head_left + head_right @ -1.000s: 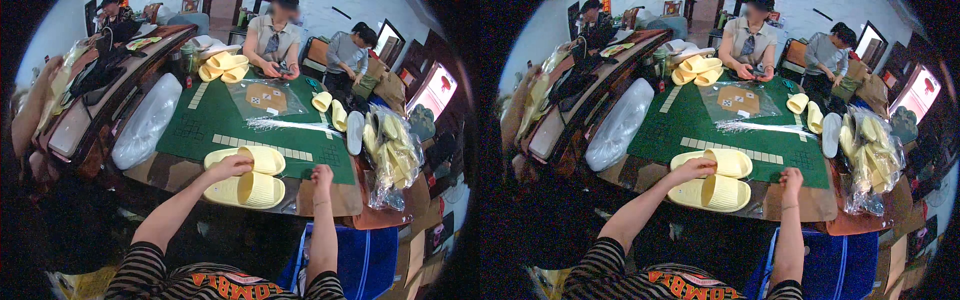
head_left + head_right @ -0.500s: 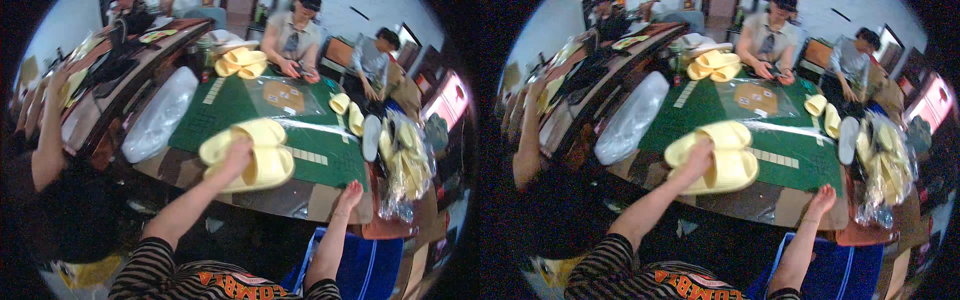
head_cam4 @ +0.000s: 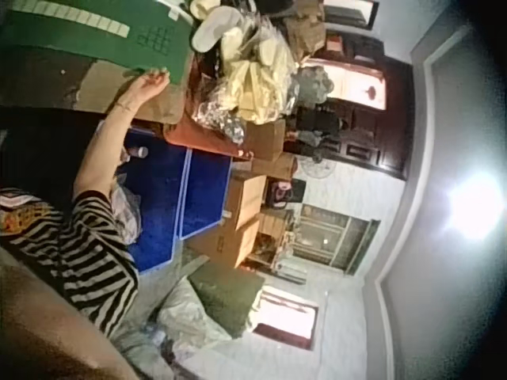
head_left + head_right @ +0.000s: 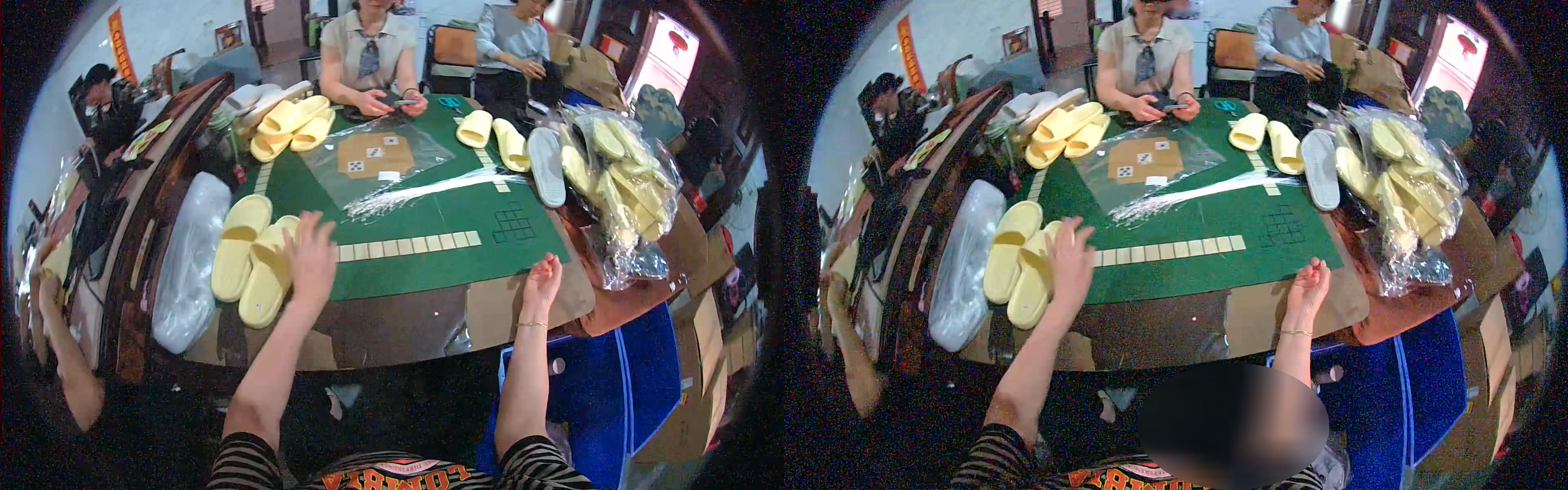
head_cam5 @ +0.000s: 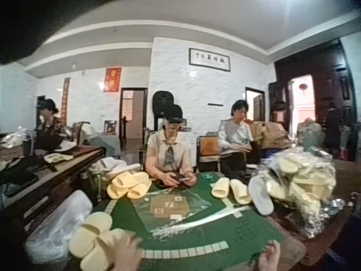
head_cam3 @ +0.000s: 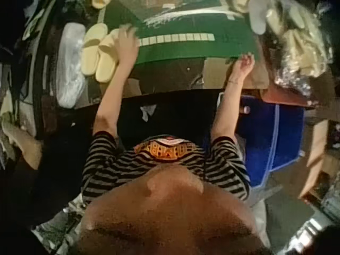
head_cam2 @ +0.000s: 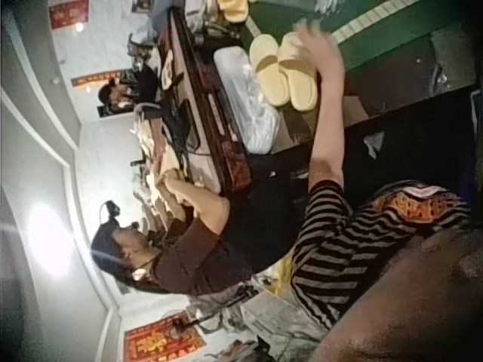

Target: The person pairs slippers together by aligning pairs of slippers and securing them with plastic fastener ties by hand.

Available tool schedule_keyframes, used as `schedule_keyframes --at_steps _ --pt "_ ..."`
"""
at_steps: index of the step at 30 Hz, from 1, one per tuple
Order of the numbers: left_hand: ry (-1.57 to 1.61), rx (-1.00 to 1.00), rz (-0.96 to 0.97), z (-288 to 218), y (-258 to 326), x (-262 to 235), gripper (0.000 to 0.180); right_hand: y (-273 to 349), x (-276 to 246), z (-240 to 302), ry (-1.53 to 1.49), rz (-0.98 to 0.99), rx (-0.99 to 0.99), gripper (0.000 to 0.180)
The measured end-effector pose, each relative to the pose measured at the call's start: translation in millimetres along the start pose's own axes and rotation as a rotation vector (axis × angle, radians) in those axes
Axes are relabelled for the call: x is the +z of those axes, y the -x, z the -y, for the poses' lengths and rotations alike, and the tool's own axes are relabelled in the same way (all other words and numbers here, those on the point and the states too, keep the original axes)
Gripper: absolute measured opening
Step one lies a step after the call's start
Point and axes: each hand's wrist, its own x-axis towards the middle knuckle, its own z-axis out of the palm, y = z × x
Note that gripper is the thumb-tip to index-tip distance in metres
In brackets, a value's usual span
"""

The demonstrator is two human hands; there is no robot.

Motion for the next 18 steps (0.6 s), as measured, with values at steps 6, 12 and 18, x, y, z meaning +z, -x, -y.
schedule_keyframes --at_steps 6,12,18 --pt "0.072 0.147 0.210 -32 22 68 0.044 -15 29 -6 0.172 0.014 0.129 0.016" --pt "0.099 0.074 0.324 -35 17 60 0.042 -128 29 -5 0.732 -0.288 0.108 0.020" --pt "0.127 0.137 0.302 -48 12 61 0.044 -225 -12 4 0.823 -0.339 0.097 0.027"
